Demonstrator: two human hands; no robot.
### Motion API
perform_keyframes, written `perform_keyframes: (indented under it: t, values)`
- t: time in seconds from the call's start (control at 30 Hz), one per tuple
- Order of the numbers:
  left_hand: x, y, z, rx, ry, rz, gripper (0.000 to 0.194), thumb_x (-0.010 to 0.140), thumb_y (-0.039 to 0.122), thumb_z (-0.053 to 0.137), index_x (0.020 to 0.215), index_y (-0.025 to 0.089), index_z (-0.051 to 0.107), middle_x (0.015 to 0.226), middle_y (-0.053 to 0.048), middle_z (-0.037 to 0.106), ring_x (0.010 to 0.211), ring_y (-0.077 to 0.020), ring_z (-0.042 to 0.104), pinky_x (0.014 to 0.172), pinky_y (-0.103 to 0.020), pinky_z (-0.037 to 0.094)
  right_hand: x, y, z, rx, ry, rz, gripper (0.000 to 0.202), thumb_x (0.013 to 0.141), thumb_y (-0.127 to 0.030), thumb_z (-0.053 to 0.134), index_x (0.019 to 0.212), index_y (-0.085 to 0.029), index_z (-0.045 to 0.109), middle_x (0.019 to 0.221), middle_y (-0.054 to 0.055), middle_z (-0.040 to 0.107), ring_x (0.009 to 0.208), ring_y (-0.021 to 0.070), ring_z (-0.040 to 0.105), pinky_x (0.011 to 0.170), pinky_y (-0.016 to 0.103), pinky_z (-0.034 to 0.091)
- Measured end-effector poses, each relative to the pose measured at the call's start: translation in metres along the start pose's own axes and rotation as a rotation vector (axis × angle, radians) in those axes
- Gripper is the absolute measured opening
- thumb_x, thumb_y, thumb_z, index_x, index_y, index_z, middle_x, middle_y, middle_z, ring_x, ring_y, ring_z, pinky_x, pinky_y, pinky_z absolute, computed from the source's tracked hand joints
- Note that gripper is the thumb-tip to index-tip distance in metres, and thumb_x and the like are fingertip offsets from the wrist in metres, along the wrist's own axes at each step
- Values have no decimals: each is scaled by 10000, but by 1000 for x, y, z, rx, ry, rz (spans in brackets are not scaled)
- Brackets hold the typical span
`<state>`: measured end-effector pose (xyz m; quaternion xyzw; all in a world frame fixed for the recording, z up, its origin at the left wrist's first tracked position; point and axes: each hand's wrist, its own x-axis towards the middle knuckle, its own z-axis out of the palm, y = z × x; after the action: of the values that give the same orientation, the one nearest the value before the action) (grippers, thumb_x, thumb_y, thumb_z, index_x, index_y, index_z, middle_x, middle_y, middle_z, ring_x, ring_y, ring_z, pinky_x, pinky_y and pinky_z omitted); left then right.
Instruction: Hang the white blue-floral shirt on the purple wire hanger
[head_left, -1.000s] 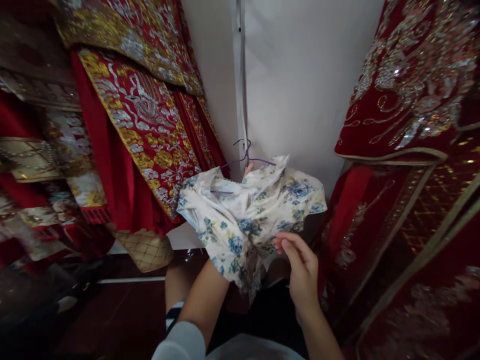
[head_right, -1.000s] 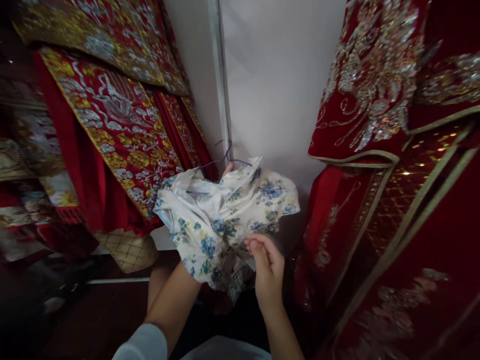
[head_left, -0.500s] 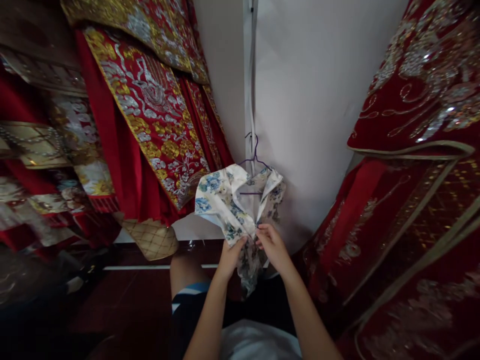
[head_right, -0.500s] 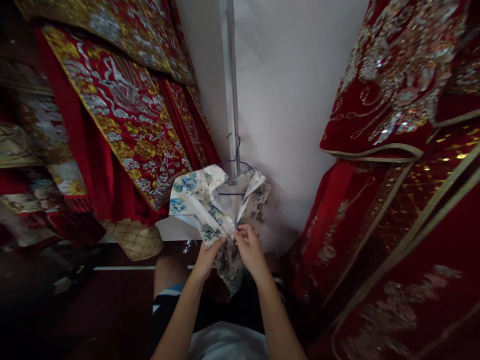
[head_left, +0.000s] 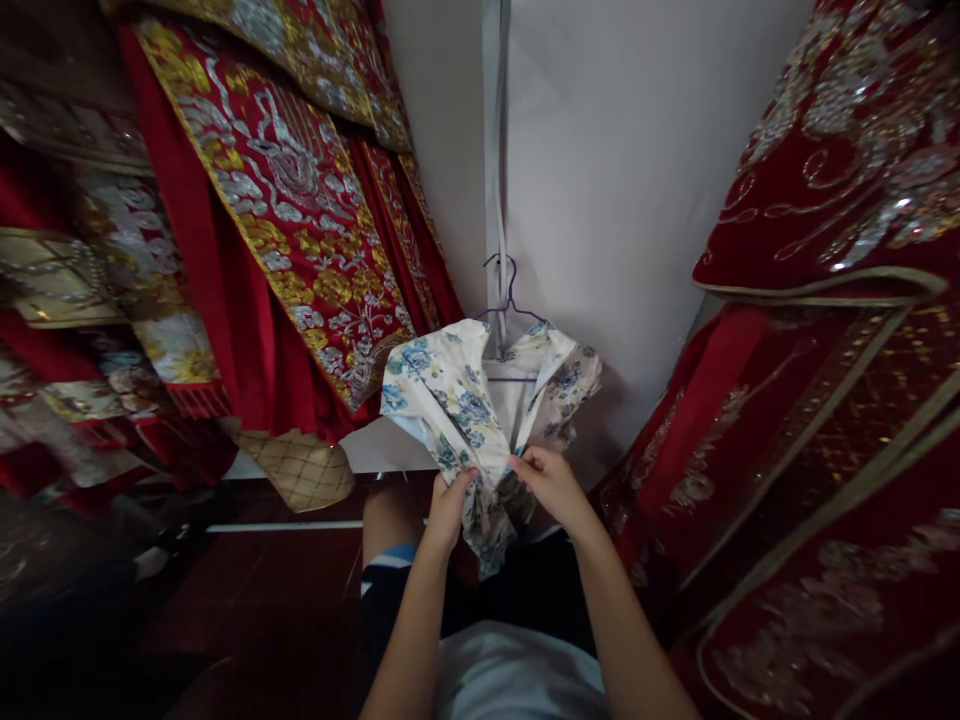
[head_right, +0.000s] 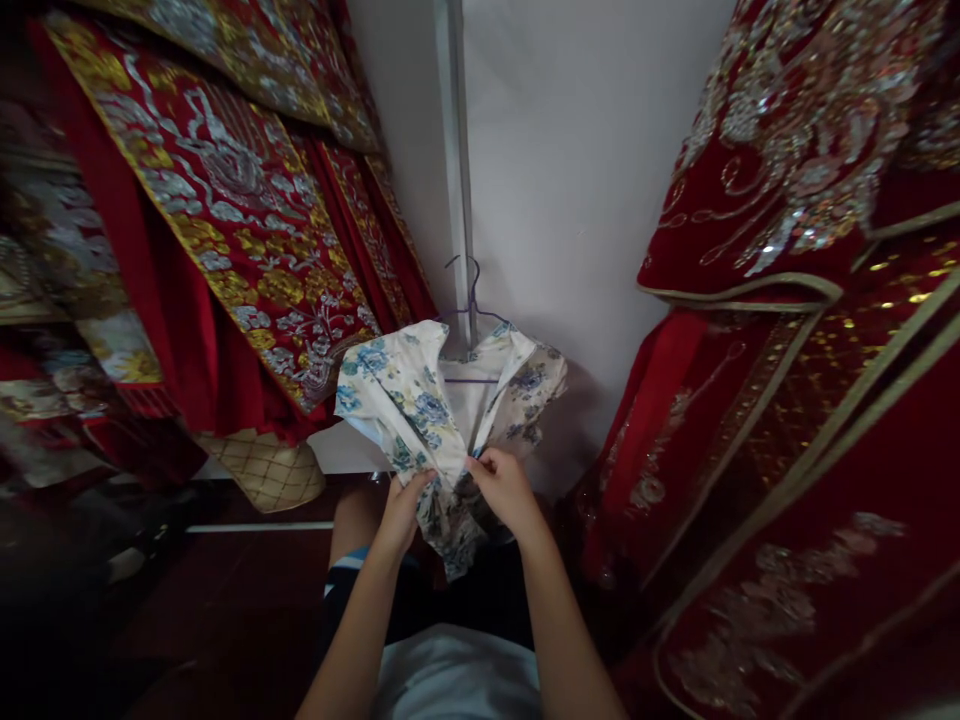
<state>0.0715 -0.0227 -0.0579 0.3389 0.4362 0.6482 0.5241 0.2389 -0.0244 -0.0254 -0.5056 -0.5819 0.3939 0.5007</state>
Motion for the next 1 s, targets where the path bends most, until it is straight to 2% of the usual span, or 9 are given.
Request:
perform_keyframes:
  t: [0.1,0.17,0.23,0.3,0.33,0.4,0.5,0.77,1.0]
  values:
    - [11,-3,-8,-17,65,59,258,599,276,740,808,153,652,835,-38,701,886,-205,658,855,-311,490,-4,-1,0,85,-52,31,338,700,-491,672,598,-202,530,495,-36,502,472,116,444,489,245,318]
    - [17,-5,-14,-34,240,136,245,630,270,683,837,159,614,845,-32,663,882,-197,636,854,-317,483,-7,-3,0,128,-40,49,350,687,-494,678,581,-203,516,479,-43,487,451,103,420,467,234,294]
    - [16,-4,-17,2,482,308,304,670,251,639,957,180,572,986,-40,623,977,-191,601,908,-320,457,-11,-5,2,164,-37,71,355,699,-497,663,575,-204,505,483,-40,494,439,95,402,450,229,277]
    - [7,-2,-14,97,600,545,405,718,223,625,1109,212,520,1191,-58,551,1133,-189,535,994,-314,406,-13,-9,5,197,-71,91,342,714,-492,649,591,-204,512,499,-33,516,438,94,400,444,228,277]
    - [0,-1,-10,156,559,646,420,740,213,618,1145,223,507,1244,-64,524,1175,-189,510,1013,-309,391,-14,-10,8,209,-88,88,334,713,-487,652,597,-203,518,507,-29,530,444,96,408,448,229,285]
    - [-16,-1,2,290,266,702,353,765,203,608,1112,213,542,1200,-70,558,1149,-200,531,994,-306,407,-16,-14,13,226,-95,58,314,695,-467,678,610,-199,540,531,-20,561,470,102,439,468,232,315]
    - [-31,-4,22,363,-138,530,212,796,247,592,998,184,586,975,-61,628,950,-204,613,871,-306,476,-19,-19,19,257,-65,14,295,670,-449,714,633,-190,577,562,-8,596,482,107,469,481,239,348]
    - [-35,8,29,549,-230,505,72,841,224,554,784,186,577,739,-9,619,738,-163,591,733,-260,451,-30,-25,14,502,-107,222,365,623,-493,762,649,-170,594,498,-7,587,375,77,418,382,209,231]
    - [-28,11,23,789,-323,528,85,820,183,546,735,189,544,716,-11,592,686,-154,566,670,-247,408,32,-60,4,585,-22,146,297,558,-374,794,602,-156,596,447,-48,498,371,44,348,374,206,186]
